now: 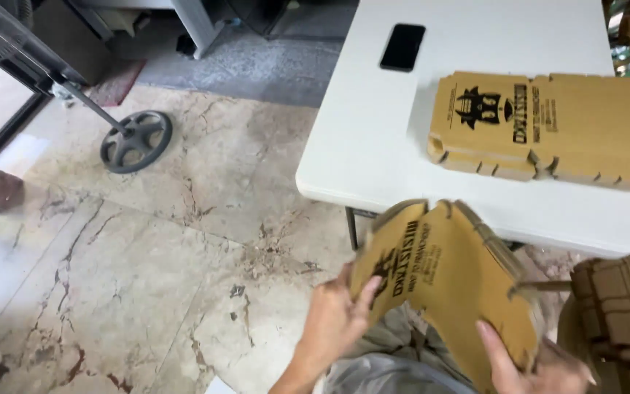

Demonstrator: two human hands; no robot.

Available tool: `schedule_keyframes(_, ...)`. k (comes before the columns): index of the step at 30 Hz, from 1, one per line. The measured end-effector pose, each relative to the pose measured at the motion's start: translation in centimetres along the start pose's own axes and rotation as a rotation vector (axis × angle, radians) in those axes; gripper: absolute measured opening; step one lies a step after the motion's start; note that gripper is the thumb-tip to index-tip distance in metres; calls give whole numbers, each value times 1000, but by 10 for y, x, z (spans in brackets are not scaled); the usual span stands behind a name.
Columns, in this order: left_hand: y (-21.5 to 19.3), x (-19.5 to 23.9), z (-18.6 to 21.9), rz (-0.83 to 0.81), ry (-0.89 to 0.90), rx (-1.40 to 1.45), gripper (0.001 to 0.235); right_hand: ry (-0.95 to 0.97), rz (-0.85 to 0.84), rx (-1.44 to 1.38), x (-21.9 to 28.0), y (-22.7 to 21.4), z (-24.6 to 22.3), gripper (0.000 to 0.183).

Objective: Folding flat cardboard templates into boxes and stacking them on a table.

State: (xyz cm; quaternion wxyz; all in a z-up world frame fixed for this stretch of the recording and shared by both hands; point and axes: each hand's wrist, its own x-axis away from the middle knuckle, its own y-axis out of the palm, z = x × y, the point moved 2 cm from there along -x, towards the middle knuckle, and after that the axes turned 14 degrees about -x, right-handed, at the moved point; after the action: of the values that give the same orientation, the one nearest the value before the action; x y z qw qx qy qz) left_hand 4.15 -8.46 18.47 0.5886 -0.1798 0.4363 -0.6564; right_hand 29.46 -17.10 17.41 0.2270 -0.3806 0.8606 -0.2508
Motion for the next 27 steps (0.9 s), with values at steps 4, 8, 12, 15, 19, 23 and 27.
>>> schedule_keyframes(4,23,20,-90,-283,-537,458,33,-49,-261,-14,-45,24,56,42)
schedule_keyframes(8,124,58,-224,-289,-775,963,37,743,-503,-376,-83,60,74,53)
schedule_keyframes(12,158,71,-221,-247,-823,1118,28,480,-821,130,-98,83,104,87)
schedule_keyframes(15,204,84,-255,-297,-876,1330,50,73,-524,495,-109,103,108,80)
schedule_keyframes(19,257,111,-286,-441,-843,1447,73,-593,-680,90,-122,163,84,53)
schedule_keyframes(23,263,109,-254,-393,-910,1726,56,-163,-1141,-47,-156,182,54,69)
schedule_keyframes(27,258,121,-299,-398,-961,1542,63,-215,-1100,105,-151,204,104,67)
